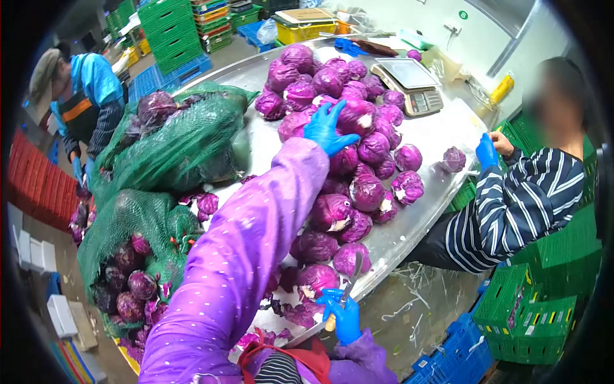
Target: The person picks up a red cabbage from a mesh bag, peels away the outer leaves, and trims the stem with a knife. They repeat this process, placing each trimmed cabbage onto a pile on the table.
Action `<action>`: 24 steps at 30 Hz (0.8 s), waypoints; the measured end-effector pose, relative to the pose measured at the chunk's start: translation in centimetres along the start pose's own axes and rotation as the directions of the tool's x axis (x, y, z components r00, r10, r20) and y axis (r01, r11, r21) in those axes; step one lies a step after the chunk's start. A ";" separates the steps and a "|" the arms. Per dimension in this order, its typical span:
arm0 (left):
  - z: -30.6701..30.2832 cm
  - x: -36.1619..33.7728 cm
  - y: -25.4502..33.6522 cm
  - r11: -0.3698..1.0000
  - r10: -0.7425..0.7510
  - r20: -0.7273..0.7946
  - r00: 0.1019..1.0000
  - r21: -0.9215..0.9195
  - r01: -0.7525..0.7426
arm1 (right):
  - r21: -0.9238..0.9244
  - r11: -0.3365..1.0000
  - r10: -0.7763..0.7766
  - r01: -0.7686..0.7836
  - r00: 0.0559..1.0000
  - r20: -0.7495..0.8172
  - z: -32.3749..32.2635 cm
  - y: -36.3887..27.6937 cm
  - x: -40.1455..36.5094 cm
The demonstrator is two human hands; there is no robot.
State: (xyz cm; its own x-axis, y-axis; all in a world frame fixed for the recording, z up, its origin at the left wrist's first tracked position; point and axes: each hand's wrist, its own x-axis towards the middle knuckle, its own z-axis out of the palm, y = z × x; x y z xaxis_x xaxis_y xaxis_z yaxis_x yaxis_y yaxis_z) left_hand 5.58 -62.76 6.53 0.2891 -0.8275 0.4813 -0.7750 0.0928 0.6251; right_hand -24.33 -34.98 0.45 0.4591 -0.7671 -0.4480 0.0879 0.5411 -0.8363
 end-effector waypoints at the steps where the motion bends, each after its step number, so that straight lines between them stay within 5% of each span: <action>1: -2.2 -2.0 -0.2 0.997 0.051 0.017 0.999 -0.054 -0.050 | -0.003 1.000 -0.010 0.010 1.000 0.025 0.6 -0.4 0.2; 5: -13.5 -15.2 -0.4 0.938 -0.156 0.108 0.982 -0.294 0.181 | -0.036 0.999 0.016 -0.012 0.994 0.105 3.4 -1.4 0.3; 6: -15.9 -20.2 -0.5 0.931 -0.198 0.004 0.980 -0.311 0.189 | -0.063 0.998 0.009 0.001 0.987 0.159 3.8 -1.1 0.3; 7: -18.5 -25.7 -0.6 0.970 -0.225 -0.085 0.971 -0.116 0.214 | -0.111 0.994 0.010 0.010 0.984 0.177 4.2 -0.2 0.4; 9: -22.7 -36.6 0.1 0.898 -0.424 -0.208 0.881 -0.217 0.382 | -0.140 0.989 -0.004 0.043 0.963 0.271 6.0 0.9 0.4; 11: -25.4 -46.7 2.6 0.821 -0.491 -0.339 0.802 0.126 0.556 | -0.208 0.977 0.031 0.042 0.940 0.340 8.8 2.1 0.5; 15: -26.3 -60.6 5.4 0.478 -0.711 -0.138 0.689 0.624 0.618 | -0.313 0.950 0.185 -0.017 0.837 0.515 17.1 4.9 -0.2; 17: -26.4 -65.4 4.4 0.454 -0.788 -0.165 0.593 0.494 0.742 | -0.326 0.945 0.209 -0.003 0.773 0.599 21.6 5.9 -1.5; 24: -33.6 -75.6 3.2 0.462 -0.731 -0.242 0.637 0.512 0.724 | -0.391 0.921 0.255 0.009 0.744 0.617 26.3 10.1 -5.9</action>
State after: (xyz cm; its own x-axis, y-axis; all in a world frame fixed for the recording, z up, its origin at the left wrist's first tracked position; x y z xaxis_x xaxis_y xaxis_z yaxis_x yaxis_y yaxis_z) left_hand 0.13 18.65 -7.19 0.8872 -0.4613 -0.0017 -0.4362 -0.8401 0.3225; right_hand -2.91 -15.96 2.97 0.9097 -0.2206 -0.3518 -0.2603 0.3569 -0.8971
